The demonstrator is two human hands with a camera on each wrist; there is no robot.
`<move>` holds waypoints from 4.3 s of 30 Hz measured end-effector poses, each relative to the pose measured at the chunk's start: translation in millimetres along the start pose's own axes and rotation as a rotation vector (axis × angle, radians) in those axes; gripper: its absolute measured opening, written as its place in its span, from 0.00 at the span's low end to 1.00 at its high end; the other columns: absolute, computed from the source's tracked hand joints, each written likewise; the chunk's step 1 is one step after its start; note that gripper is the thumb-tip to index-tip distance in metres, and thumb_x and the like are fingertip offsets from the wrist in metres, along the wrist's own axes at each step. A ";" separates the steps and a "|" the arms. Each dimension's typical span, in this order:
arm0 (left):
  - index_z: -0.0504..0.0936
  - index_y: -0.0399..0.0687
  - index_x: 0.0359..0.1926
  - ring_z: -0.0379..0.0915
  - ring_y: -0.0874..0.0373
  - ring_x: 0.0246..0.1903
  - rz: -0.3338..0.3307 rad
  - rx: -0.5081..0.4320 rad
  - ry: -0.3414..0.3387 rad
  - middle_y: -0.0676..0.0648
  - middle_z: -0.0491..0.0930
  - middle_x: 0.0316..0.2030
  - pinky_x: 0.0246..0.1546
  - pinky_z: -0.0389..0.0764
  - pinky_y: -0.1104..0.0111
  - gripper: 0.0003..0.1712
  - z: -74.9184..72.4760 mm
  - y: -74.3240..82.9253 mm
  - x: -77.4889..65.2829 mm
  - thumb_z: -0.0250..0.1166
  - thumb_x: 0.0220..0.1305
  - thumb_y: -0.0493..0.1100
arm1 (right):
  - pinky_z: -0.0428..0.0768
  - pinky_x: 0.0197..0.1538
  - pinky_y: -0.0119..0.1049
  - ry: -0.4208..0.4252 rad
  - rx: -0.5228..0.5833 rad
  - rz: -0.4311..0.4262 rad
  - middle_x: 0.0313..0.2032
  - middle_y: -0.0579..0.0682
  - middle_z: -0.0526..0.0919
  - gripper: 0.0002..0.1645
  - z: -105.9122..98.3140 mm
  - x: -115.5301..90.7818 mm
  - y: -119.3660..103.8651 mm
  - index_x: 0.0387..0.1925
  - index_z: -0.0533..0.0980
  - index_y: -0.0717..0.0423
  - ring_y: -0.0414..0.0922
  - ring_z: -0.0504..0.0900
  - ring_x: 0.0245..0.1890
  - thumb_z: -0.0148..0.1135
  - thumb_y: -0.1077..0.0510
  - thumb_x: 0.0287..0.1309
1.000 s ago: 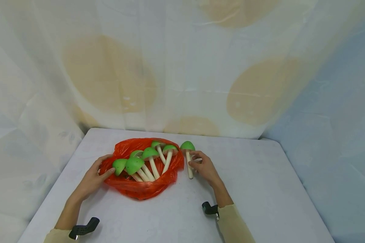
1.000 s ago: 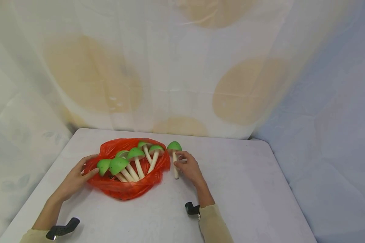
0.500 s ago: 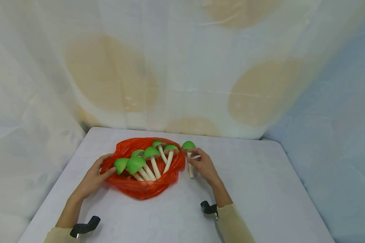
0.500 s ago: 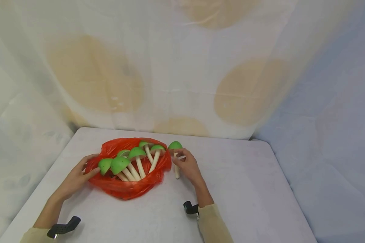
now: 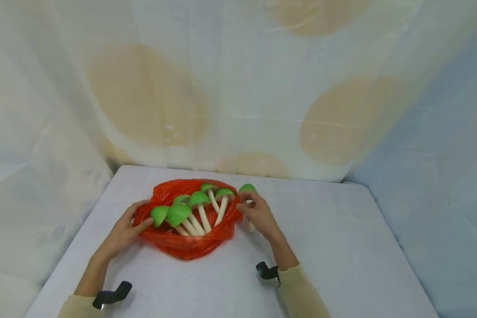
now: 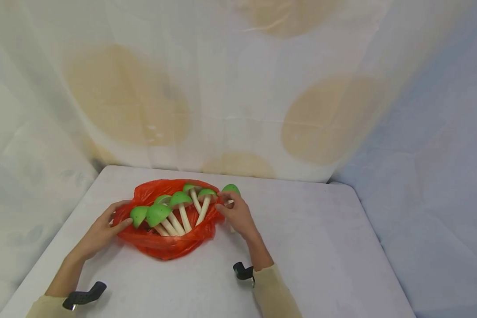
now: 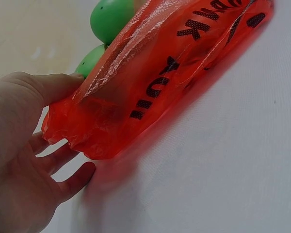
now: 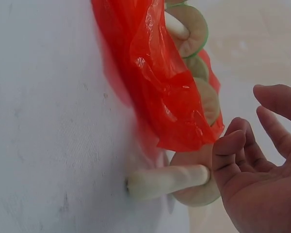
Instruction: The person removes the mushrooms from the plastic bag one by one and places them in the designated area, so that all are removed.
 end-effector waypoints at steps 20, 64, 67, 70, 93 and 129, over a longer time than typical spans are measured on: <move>0.58 0.50 0.75 0.51 0.32 0.72 -0.008 -0.011 -0.004 0.36 0.57 0.74 0.62 0.60 0.28 0.39 0.1 -0.4 0.2 0.63 0.71 0.54 | 0.86 0.34 0.50 -0.026 -0.032 0.011 0.52 0.55 0.76 0.24 20.7 2.2 3.6 0.62 0.74 0.53 0.51 0.76 0.36 0.64 0.56 0.66; 0.58 0.50 0.76 0.50 0.31 0.72 -0.013 0.012 0.001 0.36 0.56 0.74 0.62 0.58 0.26 0.39 2.1 -1.4 -0.5 0.63 0.71 0.54 | 0.84 0.42 0.38 0.043 -0.022 0.179 0.47 0.55 0.84 0.29 45.0 3.7 23.9 0.63 0.69 0.53 0.47 0.83 0.42 0.67 0.54 0.63; 0.58 0.50 0.76 0.50 0.31 0.72 -0.009 0.010 0.003 0.36 0.56 0.74 0.62 0.57 0.26 0.39 1.8 -1.6 -1.4 0.63 0.71 0.54 | 0.85 0.47 0.40 0.039 -0.041 0.182 0.46 0.54 0.84 0.30 47.2 4.2 25.1 0.63 0.69 0.53 0.47 0.83 0.45 0.68 0.54 0.63; 0.58 0.50 0.76 0.50 0.31 0.72 -0.004 0.009 0.006 0.36 0.56 0.74 0.62 0.57 0.26 0.39 1.2 -2.1 -1.9 0.63 0.71 0.54 | 0.85 0.49 0.42 0.027 -0.067 0.175 0.45 0.52 0.85 0.32 49.6 5.5 25.6 0.63 0.68 0.53 0.47 0.83 0.46 0.69 0.53 0.61; 0.59 0.49 0.75 0.51 0.32 0.72 -0.007 0.005 0.001 0.36 0.57 0.74 0.63 0.58 0.28 0.40 0.9 -2.6 -1.6 0.63 0.70 0.55 | 0.84 0.44 0.39 0.058 -0.098 0.132 0.41 0.57 0.83 0.39 59.1 10.5 21.1 0.64 0.63 0.60 0.47 0.81 0.41 0.73 0.60 0.57; 0.59 0.49 0.75 0.50 0.31 0.72 0.001 0.013 -0.004 0.36 0.57 0.74 0.62 0.58 0.27 0.38 2.4 -4.8 -2.6 0.63 0.71 0.54 | 0.80 0.46 0.33 0.018 0.105 0.146 0.48 0.58 0.81 0.42 54.9 9.0 29.3 0.69 0.60 0.58 0.47 0.77 0.47 0.69 0.61 0.57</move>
Point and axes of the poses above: each hand's wrist, its own x-axis towards the middle knuckle, its own z-axis out of the palm, y = z × x, the point moved 4 cm from there along x, towards the middle knuckle
